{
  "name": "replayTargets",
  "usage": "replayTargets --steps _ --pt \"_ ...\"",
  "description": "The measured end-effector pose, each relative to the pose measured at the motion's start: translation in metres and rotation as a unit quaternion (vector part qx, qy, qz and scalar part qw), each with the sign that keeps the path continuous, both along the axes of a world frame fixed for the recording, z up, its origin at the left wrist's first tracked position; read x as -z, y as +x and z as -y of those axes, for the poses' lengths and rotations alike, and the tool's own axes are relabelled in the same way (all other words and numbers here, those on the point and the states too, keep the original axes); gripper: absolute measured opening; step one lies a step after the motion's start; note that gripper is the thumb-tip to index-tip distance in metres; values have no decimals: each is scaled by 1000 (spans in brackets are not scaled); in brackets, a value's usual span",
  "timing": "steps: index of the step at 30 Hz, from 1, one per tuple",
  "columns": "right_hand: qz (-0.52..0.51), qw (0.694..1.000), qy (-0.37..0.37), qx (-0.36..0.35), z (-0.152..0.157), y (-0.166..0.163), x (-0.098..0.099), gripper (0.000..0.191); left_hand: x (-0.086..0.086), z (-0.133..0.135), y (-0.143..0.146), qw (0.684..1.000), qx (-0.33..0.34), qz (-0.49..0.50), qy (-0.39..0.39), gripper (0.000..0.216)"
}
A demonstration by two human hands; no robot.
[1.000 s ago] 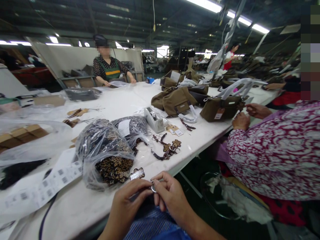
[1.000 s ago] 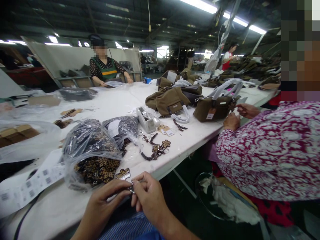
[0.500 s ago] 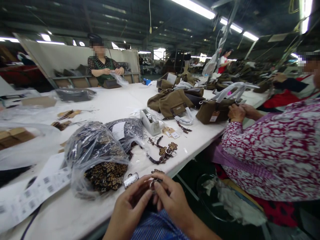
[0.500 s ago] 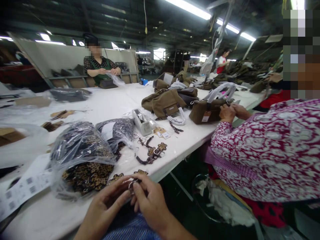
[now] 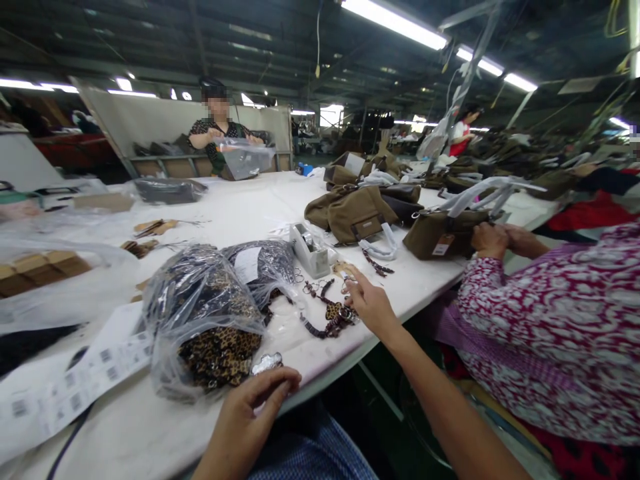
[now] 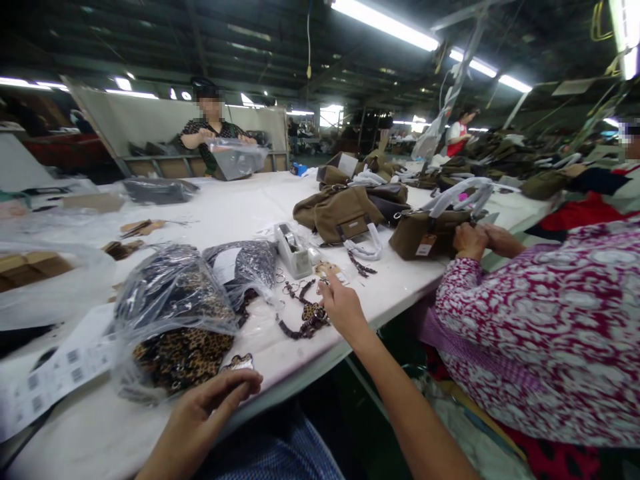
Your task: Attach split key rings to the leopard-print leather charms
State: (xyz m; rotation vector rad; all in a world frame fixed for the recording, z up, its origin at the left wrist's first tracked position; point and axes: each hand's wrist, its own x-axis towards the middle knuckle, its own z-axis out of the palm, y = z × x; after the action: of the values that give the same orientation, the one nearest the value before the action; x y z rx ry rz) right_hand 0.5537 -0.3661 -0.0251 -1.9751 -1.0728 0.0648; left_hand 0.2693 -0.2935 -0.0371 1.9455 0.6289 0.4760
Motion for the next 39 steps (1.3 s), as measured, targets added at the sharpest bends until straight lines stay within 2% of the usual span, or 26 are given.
replayTargets --steps 2,4,9,11,15,18,20,22,23,25,28,31,35,39 --pt "68 996 -62 0 -8 0 8 37 0 -2 -3 1000 -6 -4 15 21" --pt "109 991 -75 -20 -15 -12 14 31 2 -5 -8 1000 -17 -8 21 21" --pt "142 968 -34 -203 -47 -69 22 19 7 -8 -10 999 -24 -5 32 21" --pt "159 959 -24 -232 -66 -89 21 19 6 -6 -9 999 -16 1 48 20" --pt "168 957 8 -236 -89 -116 14 22 6 -4 -12 996 -5 11 87 19" --pt "171 930 80 -317 -88 -119 8 23 13 -9 -19 992 -21 20 123 20" --pt "156 942 55 -292 -85 -107 5 27 22 -16 -25 984 -43 28 172 20" --pt "138 975 -36 -169 -85 -82 4 35 32 -24 -30 973 -64 17 220 21" --pt "136 981 -77 -113 -88 -67 4 38 37 -27 -30 969 -70 1 237 23" --pt "140 979 -126 -74 -98 -38 8 30 42 -32 -29 962 -76 -51 257 25" --pt "137 967 -205 -66 -115 -9 19 18 40 -34 -20 946 -78 -138 281 29" --pt "137 955 -254 -67 -126 -2 29 23 29 -30 -7 930 -57 -211 296 33" --pt "144 952 -259 -80 -129 -2 35 19 20 -25 5 921 -14 -250 299 35" --pt "132 963 -217 -90 -132 1 36 17 14 -27 13 919 1 -261 297 37"
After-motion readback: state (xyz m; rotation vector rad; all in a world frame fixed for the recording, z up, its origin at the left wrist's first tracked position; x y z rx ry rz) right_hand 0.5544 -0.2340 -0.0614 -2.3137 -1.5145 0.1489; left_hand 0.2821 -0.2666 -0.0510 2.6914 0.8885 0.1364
